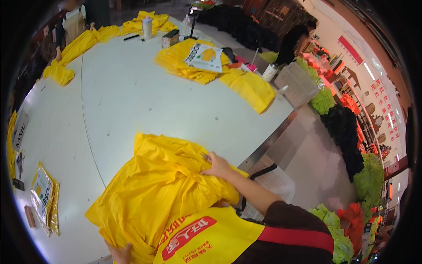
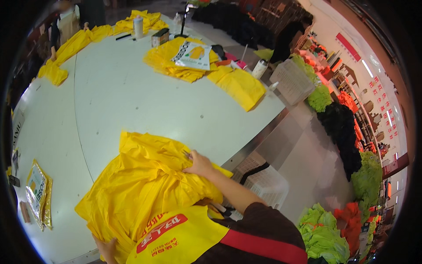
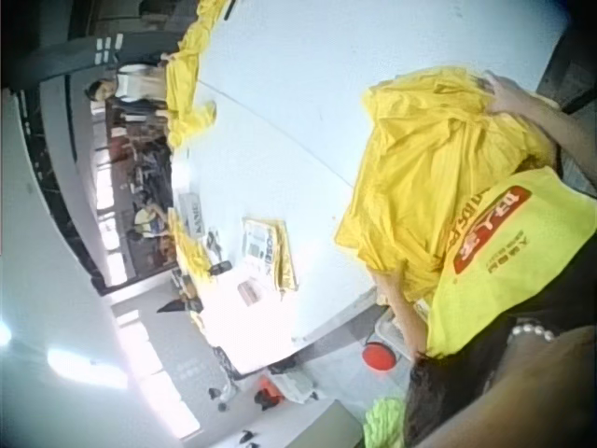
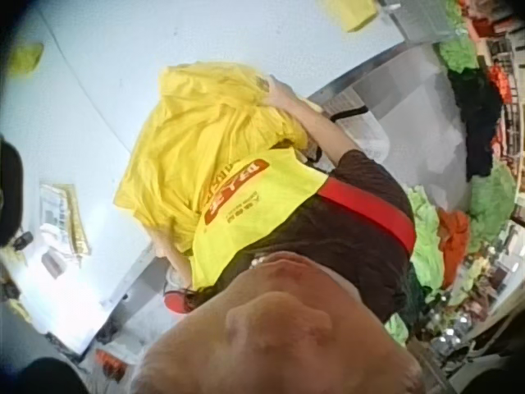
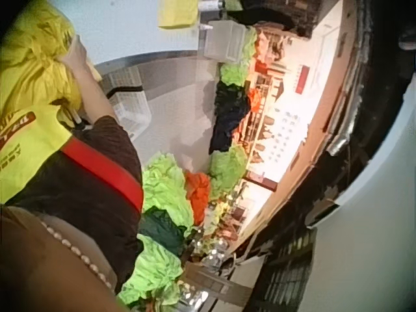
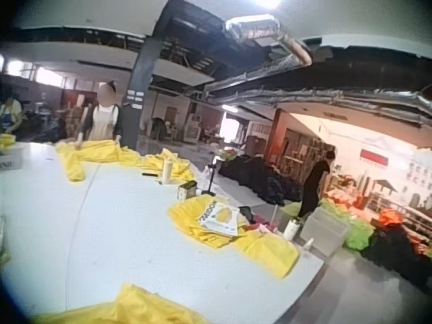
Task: The person folds a yellow cloth on a table, then uses scissors to cut a section of the cloth. The person continues to fold and cut the cloth repeatedly.
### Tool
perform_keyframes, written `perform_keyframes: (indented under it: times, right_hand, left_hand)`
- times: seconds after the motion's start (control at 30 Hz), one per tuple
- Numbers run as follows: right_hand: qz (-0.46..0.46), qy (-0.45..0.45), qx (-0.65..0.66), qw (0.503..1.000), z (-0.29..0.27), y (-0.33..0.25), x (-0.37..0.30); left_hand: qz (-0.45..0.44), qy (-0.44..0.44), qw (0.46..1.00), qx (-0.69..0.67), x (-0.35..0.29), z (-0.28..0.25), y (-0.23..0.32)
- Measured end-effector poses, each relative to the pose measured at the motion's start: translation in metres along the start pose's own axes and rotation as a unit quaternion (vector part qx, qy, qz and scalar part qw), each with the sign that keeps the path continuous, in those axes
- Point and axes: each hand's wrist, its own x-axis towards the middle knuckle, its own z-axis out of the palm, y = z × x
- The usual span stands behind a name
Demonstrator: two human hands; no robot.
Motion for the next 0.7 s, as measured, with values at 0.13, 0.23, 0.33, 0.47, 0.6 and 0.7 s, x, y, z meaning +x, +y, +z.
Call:
perform_keyframes:
  times: [0.13, 0.23, 0.33, 0.47, 0.6, 0.7]
  right_hand:
    - [0.039, 0.013, 0.075, 0.996, 0.012, 0.019, 0.000]
    - [0.062, -0.002, 0.177, 0.982, 0.008, 0.018, -0.007]
    - [0.083, -0.048, 0.407, 0.908, -0.014, 0.006, -0.046]
    - [0.101, -0.105, 0.568, 0.810, -0.087, -0.038, -0.117]
    - [0.062, -0.077, 0.552, 0.828, -0.167, -0.096, -0.147]
    - [-0.111, -0.027, 0.528, 0.842, -0.219, -0.151, -0.134]
  left_hand:
    - [0.042, -0.034, 0.988, -0.142, -0.003, 0.017, 0.034]
    - [0.060, -0.020, 0.986, -0.153, 0.000, 0.028, 0.056]
    - [0.065, -0.003, 0.985, -0.159, 0.008, 0.034, 0.063]
    - [0.072, 0.013, 0.987, -0.144, 0.019, 0.033, 0.067]
    - [0.079, 0.021, 0.987, -0.139, 0.028, 0.031, 0.071]
    - [0.071, 0.050, 0.987, -0.133, 0.031, 0.017, 0.063]
